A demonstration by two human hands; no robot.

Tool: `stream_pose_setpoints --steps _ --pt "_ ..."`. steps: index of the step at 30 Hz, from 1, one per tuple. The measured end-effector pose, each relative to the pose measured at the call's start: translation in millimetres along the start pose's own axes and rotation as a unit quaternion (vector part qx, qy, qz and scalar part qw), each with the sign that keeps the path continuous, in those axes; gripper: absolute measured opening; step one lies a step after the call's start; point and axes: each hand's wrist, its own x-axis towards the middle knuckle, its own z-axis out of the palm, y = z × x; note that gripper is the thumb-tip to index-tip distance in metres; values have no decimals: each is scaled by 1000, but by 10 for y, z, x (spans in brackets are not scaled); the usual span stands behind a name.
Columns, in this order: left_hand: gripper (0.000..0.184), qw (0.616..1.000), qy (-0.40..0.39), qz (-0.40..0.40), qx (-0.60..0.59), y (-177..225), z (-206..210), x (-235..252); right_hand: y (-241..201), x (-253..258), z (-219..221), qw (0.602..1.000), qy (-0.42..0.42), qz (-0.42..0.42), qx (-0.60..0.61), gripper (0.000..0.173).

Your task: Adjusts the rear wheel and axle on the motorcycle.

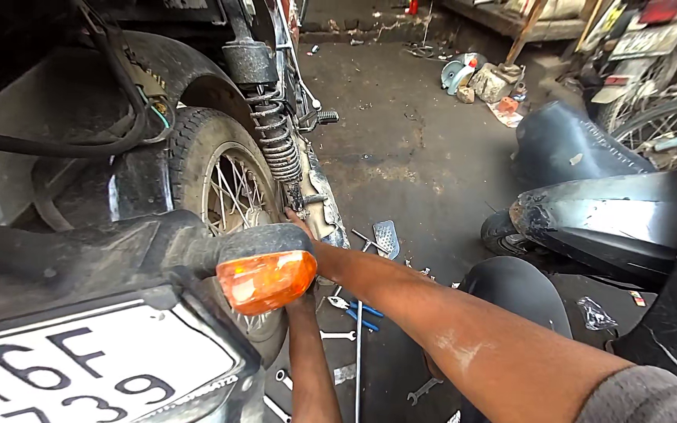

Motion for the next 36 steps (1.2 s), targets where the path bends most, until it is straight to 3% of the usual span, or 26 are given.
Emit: stream_pose_setpoints --steps 2,7,11,13,16,17,19,21,24,26,31,33,36 --pt "30 999 1 31 -18 24 -8 -68 -9 -24 2 1000 2 -1 -2 54" --pt "44 999 -34 -39 12 15 -9 -3 -66 -393 -459 997 -71 -6 -17 44" --pt "19 999 3 41 18 26 46 -80 -72 -374 -422 998 -55 -1 -26 47" --pt "24 999 12 42 -25 40 49 -129 -53 -355 -306 1000 -16 -2 20 50" --pt "46 999 -2 -26 -22 22 36 -86 -137 -616 -658 995 -100 13 20 45" --pt "46 999 -8 -34 2 6 28 -50 -110 -584 -604 996 -83 2 14 44" --pt "25 999 -3 16 36 -33 21 -3 -83 -485 -499 998 -55 -7 1 42" --pt "17 998 -4 65 16 -6 9 -71 -70 -433 -491 998 -59 -5 -17 42" --pt "35 999 -11 29 -39 26 -17 -89 -80 -420 -486 998 -68 -3 -17 41" --pt "45 1000 -13 -13 -2 2 -2 12 -86 -424 -482 998 -69 -3 -12 41" --pt "19 997 -1 72 33 -18 0 -27 -80 -420 -510 998 -64 0 -21 42" --pt "15 998 0 64 4 4 0 -90 -78 -413 -492 998 -63 -2 -21 42" --pt "37 999 -31 0 8 -32 -13 -9 -83 -413 -462 998 -64 -4 -23 43"
